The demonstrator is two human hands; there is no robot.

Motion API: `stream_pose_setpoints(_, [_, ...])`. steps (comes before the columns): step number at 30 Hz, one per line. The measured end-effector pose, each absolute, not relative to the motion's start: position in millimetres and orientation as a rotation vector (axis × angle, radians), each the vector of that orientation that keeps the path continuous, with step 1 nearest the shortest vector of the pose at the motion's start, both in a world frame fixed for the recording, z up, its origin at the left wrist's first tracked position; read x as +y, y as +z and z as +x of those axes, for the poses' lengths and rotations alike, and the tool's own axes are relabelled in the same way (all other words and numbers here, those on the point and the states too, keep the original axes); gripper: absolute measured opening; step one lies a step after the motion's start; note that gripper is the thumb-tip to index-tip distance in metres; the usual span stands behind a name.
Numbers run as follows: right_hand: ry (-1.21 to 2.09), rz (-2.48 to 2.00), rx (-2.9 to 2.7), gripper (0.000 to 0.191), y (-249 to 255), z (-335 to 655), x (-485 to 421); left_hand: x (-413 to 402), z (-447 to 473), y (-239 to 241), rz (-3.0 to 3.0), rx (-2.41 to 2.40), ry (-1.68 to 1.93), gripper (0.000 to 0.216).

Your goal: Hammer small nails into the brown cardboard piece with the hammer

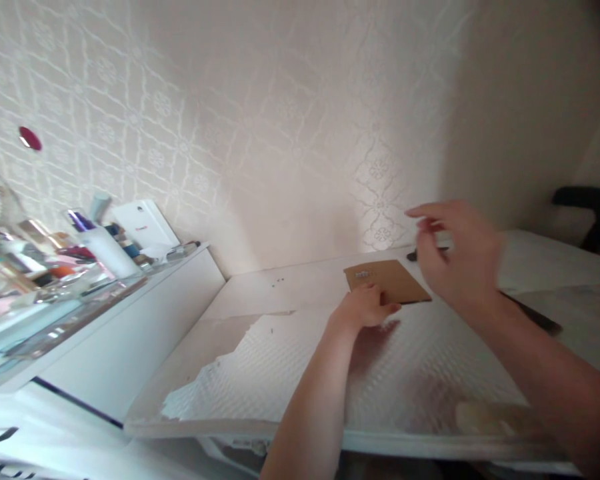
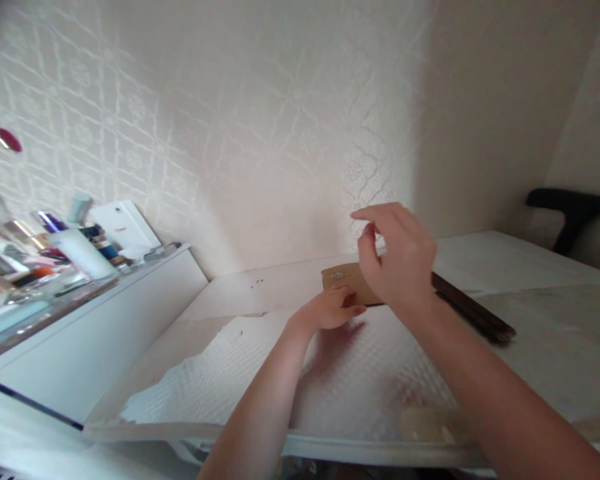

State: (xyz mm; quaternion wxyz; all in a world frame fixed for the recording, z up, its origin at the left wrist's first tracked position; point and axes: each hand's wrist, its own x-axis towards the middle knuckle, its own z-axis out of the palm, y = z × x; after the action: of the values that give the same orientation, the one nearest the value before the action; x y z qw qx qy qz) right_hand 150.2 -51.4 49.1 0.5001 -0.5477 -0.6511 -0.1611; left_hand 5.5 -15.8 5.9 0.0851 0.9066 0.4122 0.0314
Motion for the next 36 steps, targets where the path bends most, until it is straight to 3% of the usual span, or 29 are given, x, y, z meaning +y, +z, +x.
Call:
stream_pose_setpoints(4, [-0.162,-1.621,-1.952,0.038,-7.4,163.6,-3.0,-13.9,3.7,6.2,2.693,1.188,0.118,0.042])
stream_pose_setpoints(9, [-0.125,-1.612,-2.067,0.037,-54.3,178.2,18.0,-13.3,4.6,4.5,2.665,1.264,0.147,0.037])
stream_pose_setpoints(16, [-0.124,-1.614,-2.102,0.041,-48.5,179.8,20.3,22.2,-18.5,12.9,2.520,1.687,0.419,0.032])
stream_pose_setpoints(24, [-0.115,-1.619,-2.043,0.040,-54.8,177.3,27.5,77.6,-163.2,40.5,2.089,2.325,0.309,0.025])
stream_pose_setpoints(36, [-0.112,-1.630,-2.016,0.040,-58.3,177.4,29.6,115.5,-200.6,1.8,1.819,2.398,0.275,0.015])
